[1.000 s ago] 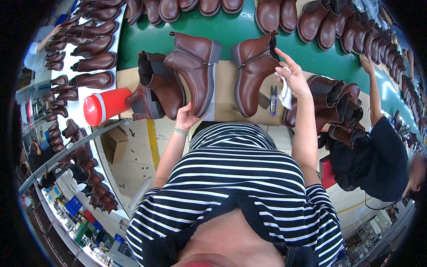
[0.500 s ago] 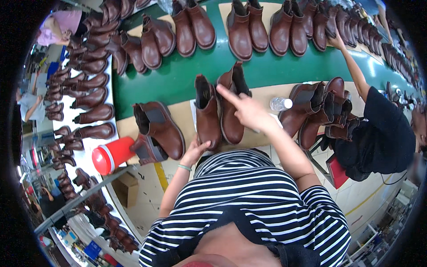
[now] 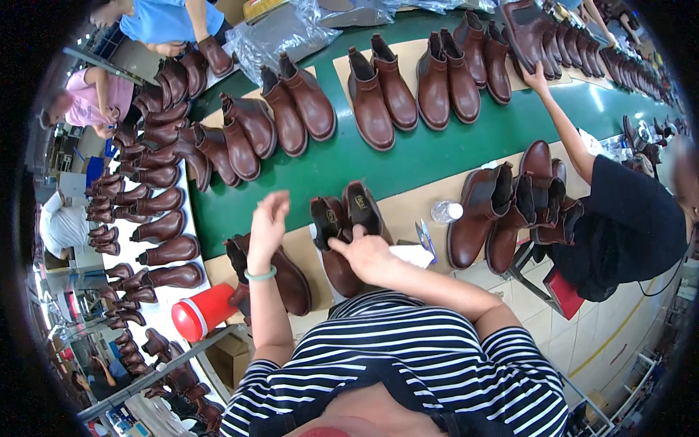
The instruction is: The person cleans and finishes boots at a workstation by wiping them with a cloth, trimming threads with small snips, rubbing them with a small block, and placing them onto the table.
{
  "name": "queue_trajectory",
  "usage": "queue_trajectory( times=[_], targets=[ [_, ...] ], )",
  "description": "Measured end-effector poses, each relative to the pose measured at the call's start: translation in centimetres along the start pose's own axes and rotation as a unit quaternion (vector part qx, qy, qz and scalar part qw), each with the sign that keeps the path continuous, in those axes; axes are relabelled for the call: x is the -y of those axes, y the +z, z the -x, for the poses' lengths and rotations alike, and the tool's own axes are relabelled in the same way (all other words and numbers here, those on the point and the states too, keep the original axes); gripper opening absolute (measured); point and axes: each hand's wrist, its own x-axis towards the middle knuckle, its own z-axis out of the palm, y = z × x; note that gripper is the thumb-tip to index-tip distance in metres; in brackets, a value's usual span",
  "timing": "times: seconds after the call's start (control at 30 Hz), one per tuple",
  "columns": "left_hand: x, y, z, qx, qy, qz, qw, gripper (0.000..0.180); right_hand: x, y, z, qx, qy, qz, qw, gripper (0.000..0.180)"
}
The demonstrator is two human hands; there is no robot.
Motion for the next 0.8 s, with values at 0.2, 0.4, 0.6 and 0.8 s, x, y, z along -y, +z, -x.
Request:
queue_trajectory(
  times=[0.2, 0.4, 0.6, 0.8],
  targets=[
    [-5.3, 4.0, -13.5, 0.118, 0.094, 0.011, 0.988, 0.028, -1.0, 0.0, 0.1, -0.108, -0.040, -0.055, 0.992, 0.027],
    [-4.4, 10.6, -23.1, 0.075, 0.109, -0.252, 0.959, 0.065, -1.7, 0.5, -0.1, -0.093, -0.019, -0.062, 0.994, 0.036],
    [-1.5, 9.1, -30.3, -0.038, -0.096, -0.329, 0.939, 0.089, -2.1, 1.7, -0.5, -0.092, -0.071, -0.045, 0.992, 0.044],
    [3.4, 6.9, -33.3, -0.008, -0.038, -0.384, 0.922, 0.060, -2.0, 1.5, -1.7, -0.046, -0.071, -0.049, 0.995, 0.039]
  ],
)
